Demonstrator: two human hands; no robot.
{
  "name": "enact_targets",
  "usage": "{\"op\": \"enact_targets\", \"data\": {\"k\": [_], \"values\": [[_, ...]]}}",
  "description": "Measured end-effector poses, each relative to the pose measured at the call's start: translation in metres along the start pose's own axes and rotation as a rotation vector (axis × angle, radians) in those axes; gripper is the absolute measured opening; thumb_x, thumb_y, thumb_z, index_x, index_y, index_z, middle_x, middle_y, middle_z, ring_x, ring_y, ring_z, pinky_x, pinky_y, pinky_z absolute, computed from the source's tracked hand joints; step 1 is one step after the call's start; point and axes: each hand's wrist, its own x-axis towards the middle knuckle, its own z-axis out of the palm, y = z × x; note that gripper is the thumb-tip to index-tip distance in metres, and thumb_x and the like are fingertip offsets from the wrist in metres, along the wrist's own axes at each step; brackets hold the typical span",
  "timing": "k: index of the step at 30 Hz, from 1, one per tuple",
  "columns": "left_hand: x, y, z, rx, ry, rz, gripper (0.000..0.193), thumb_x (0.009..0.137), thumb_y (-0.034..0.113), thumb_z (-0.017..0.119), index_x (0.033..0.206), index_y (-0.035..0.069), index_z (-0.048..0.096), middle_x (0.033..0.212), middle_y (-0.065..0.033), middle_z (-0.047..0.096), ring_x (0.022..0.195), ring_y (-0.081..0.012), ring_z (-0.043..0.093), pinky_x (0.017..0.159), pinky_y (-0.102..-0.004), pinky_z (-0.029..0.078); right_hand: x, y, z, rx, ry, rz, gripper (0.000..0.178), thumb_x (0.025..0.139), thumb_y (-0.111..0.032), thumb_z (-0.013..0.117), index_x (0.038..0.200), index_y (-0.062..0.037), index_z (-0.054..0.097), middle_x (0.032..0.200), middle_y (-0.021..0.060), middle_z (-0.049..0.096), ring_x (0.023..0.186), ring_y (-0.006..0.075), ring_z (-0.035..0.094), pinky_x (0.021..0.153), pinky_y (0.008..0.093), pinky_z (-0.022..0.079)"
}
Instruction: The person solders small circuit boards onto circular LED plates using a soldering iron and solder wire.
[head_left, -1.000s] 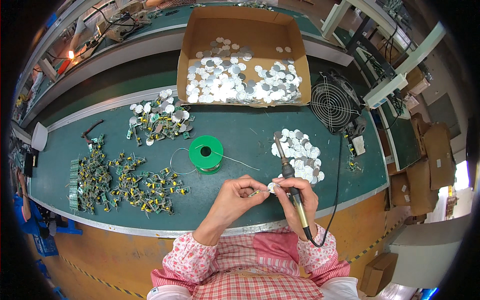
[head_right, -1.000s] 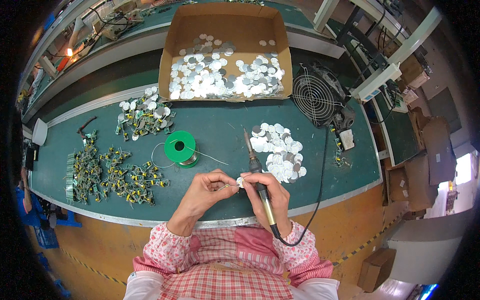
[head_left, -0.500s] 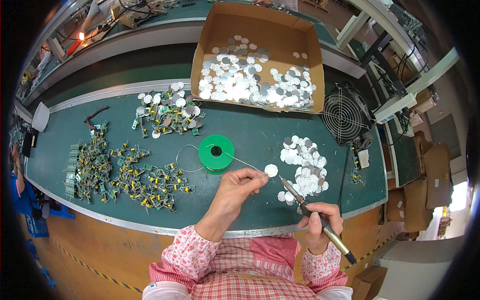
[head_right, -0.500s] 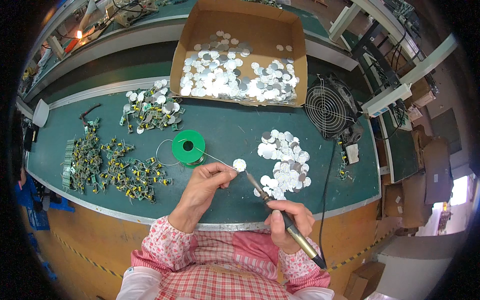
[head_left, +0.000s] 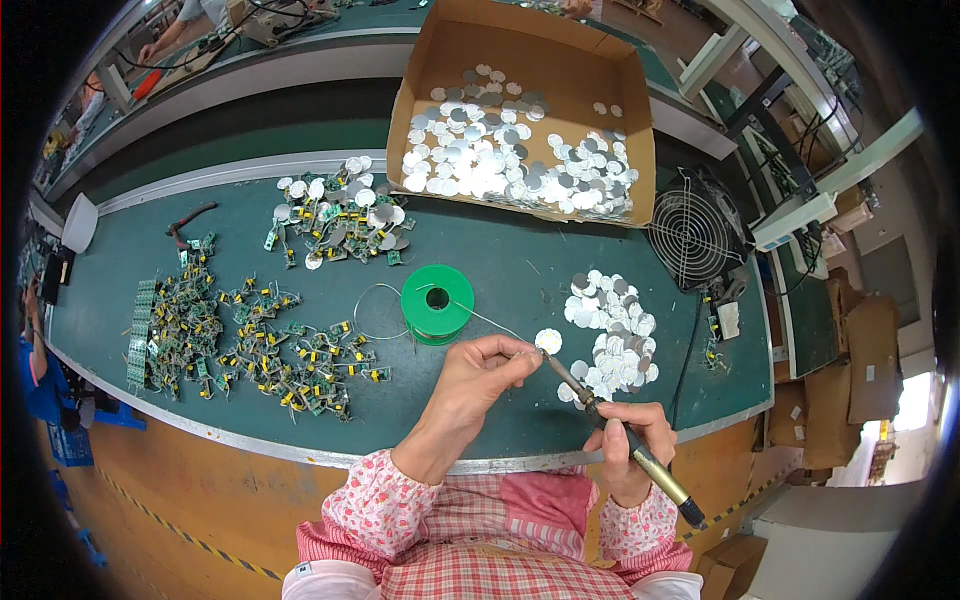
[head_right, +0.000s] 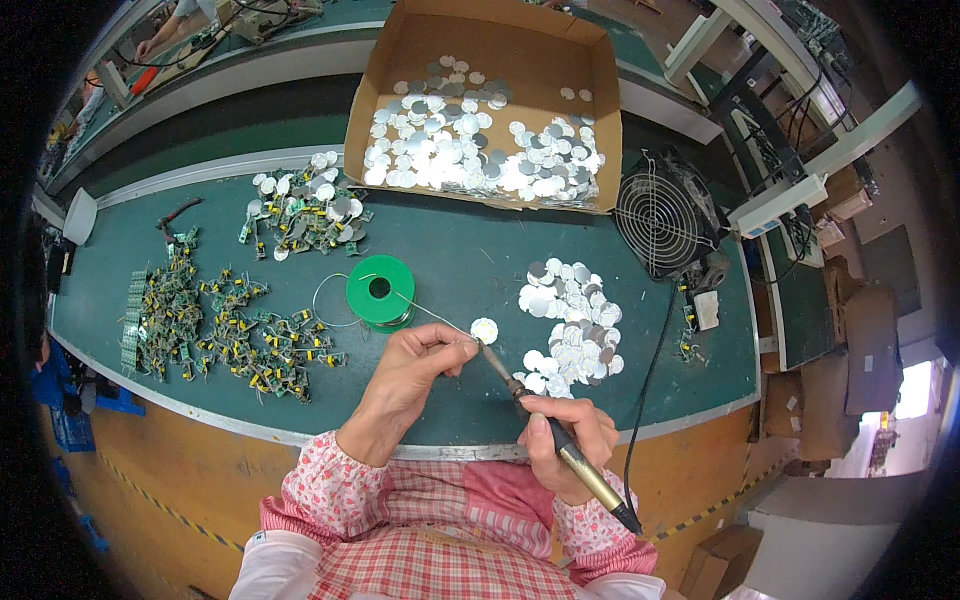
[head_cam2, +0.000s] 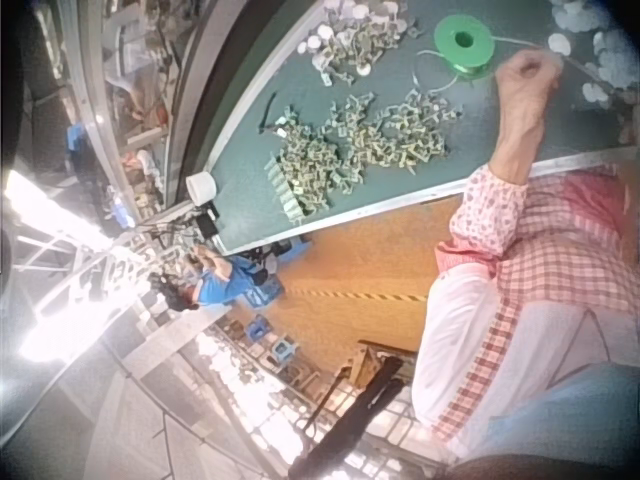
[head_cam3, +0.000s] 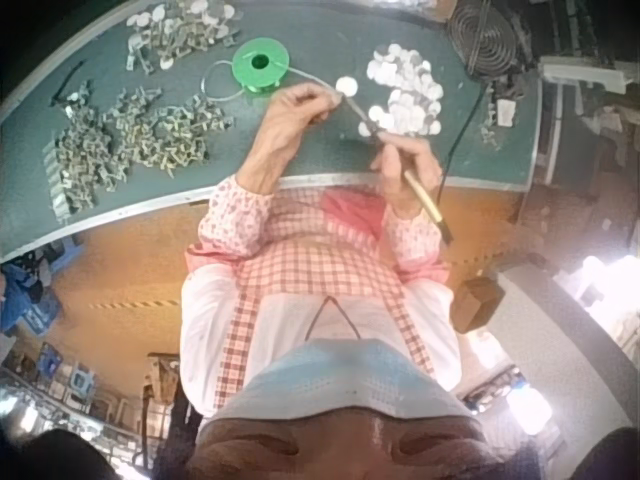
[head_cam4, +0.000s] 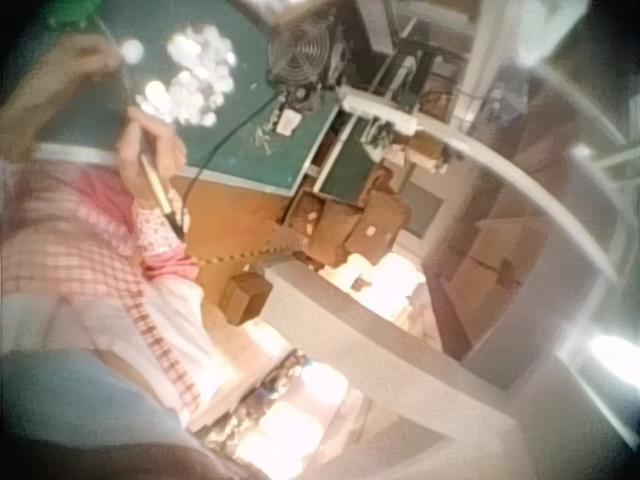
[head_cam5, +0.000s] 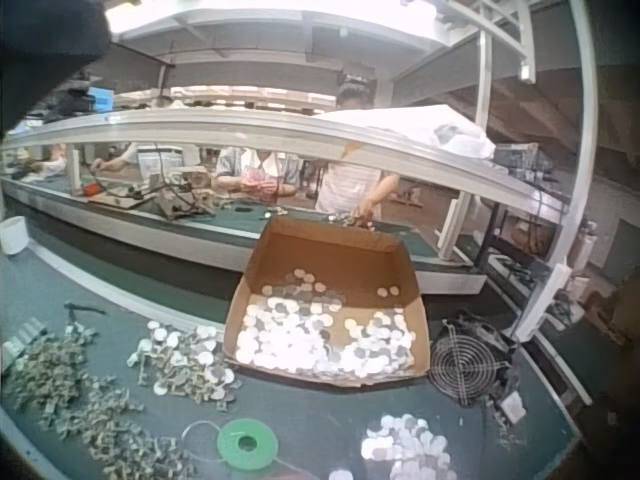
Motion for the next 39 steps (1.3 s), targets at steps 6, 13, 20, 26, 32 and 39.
{"op": "enact_targets", "data": {"k": [6,13,20,26,32,39], "values": [[-0.003,0.000,0.003,0.016,0.009,-0.009,0.015,0.078,0.010,0.071,0.088,0.000,0.067,0.074,-0.0006,0.062,0.065,-0.0056,0.051,0.060,-0.0196,0.040,-0.006,0.000,0.000,-0.015,0.016,0.057,0.020,0.086,-0.015,0.053,0.091,0.0040,0.055,0.070,0.0138,0.063,0.048,0.0155,0.061,0.043,0.0240,0.047],[-0.002,-0.006,0.002,0.040,0.015,-0.012,0.018,0.078,0.011,0.071,0.091,-0.001,0.067,0.074,-0.0014,0.063,0.065,-0.0045,0.052,0.060,-0.0177,0.040,-0.013,0.000,0.007,-0.014,0.132,-0.026,0.011,0.083,-0.007,0.056,0.089,0.0021,0.058,0.063,0.0093,0.063,0.049,0.0136,0.062,0.045,0.0234,0.047],[-0.010,-0.003,0.006,0.029,0.015,-0.014,0.016,0.078,0.010,0.071,0.089,-0.001,0.067,0.074,-0.0011,0.062,0.064,-0.0057,0.051,0.060,-0.0194,0.040,-0.022,-0.002,-0.001,0.020,0.176,-0.004,0.018,0.087,-0.013,0.050,0.095,0.0028,0.053,0.074,0.0148,0.059,0.047,0.0156,0.057,0.044,0.0247,0.046],[-0.034,0.012,0.006,0.251,-0.016,0.206,0.012,0.078,0.006,0.069,0.089,0.001,0.067,0.078,0.0003,0.061,0.071,-0.0050,0.053,0.066,-0.0184,0.041,-0.030,-0.004,-0.003,0.114,0.327,0.059,0.020,0.085,-0.014,0.054,0.092,0.0045,0.056,0.076,0.0156,0.061,0.049,0.0161,0.060,0.044,0.0260,0.050],[-0.018,0.113,-0.054,1.000,0.572,0.789,0.029,0.074,0.019,0.073,0.096,0.002,0.068,0.075,-0.0070,0.064,0.065,-0.0111,0.056,0.060,-0.0253,0.045,-0.027,0.000,-0.007,0.067,0.388,0.056,0.021,0.089,-0.018,0.047,0.093,0.0025,0.052,0.075,0.0096,0.052,0.043,0.0116,0.048,0.042,0.0225,0.039],[-0.064,0.100,-0.082,1.679,0.240,0.554,0.017,0.073,0.019,0.070,0.084,0.007,0.065,0.078,-0.0089,0.061,0.073,-0.0237,0.060,0.074,-0.0366,0.040,-0.028,0.014,-0.005,0.061,0.403,0.095,0.019,0.091,-0.016,0.046,0.097,0.0011,0.053,0.081,0.0100,0.054,0.047,0.0112,0.050,0.044,0.0221,0.040]]}}
